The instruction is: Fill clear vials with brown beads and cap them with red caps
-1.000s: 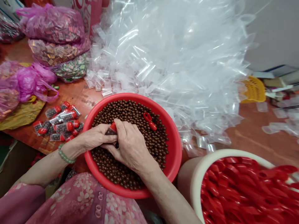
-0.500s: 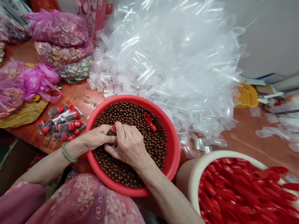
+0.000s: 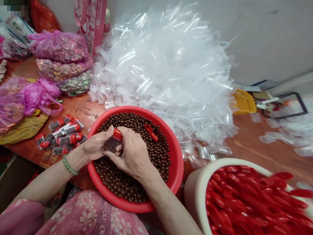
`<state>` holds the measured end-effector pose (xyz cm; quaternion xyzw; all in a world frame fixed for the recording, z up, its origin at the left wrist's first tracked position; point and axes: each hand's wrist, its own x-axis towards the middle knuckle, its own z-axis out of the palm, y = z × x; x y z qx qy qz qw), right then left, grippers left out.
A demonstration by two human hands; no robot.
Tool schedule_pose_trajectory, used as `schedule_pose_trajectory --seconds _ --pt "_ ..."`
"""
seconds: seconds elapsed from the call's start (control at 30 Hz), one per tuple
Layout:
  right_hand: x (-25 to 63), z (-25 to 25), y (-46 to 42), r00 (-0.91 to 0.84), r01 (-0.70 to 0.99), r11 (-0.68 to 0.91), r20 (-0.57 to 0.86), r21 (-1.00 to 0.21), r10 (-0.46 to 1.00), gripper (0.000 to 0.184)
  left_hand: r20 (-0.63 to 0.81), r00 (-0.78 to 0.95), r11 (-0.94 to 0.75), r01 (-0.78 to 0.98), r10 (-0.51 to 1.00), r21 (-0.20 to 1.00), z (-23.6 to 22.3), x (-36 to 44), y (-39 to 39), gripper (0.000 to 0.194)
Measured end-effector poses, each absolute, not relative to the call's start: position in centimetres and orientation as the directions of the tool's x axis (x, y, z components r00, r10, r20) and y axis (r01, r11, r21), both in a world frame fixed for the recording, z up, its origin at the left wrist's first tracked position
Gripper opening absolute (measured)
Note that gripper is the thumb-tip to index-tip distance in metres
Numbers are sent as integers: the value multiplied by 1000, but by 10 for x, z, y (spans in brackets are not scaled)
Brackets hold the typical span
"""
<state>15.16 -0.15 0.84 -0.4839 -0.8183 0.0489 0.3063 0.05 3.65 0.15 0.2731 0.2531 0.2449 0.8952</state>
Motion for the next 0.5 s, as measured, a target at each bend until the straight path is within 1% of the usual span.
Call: schedule_pose_trajectory --seconds 0.03,0.1,0.13,0.17,0.23,0.3,0.33,0.4,0.43,0.47,0.5 --pt "149 7 -1 -360 789 541 493 -292 792 61 -345 731 733 -305 590 608 2 3 35 57" --pt "144 4 -2 -412 810 568 551 -142 725 55 -396 673 725 -312 625 614 1 7 32 53" --pt "141 4 -2 -437 805 584 567 -98 698 53 -415 645 716 -310 641 625 0 8 29 50" --pt "138 4 -4 -457 795 601 570 -81 683 50 -431 616 705 -307 659 639 0 9 27 47" --pt "134 9 -8 -477 777 619 533 -114 698 45 -446 559 671 -295 699 680 -1 6 21 44" --pt "133 18 -11 -499 764 615 427 -193 754 46 -420 506 595 -252 753 764 2 -2 18 43" --pt "136 23 -12 -518 754 611 354 -241 779 50 -389 489 537 -205 780 818 5 -10 17 43" --pt "149 31 -10 -545 737 584 211 -340 811 59 -314 477 377 -41 821 925 15 -31 17 45" --pt "160 32 -7 -530 744 551 170 -378 831 58 -276 450 290 38 850 956 20 -44 18 45" --pt "173 32 -3 -453 786 472 148 -399 879 47 -230 370 204 108 900 973 25 -57 21 43" --pt "186 29 2 -316 854 348 147 -386 937 34 -209 285 153 206 935 966 29 -72 23 41"
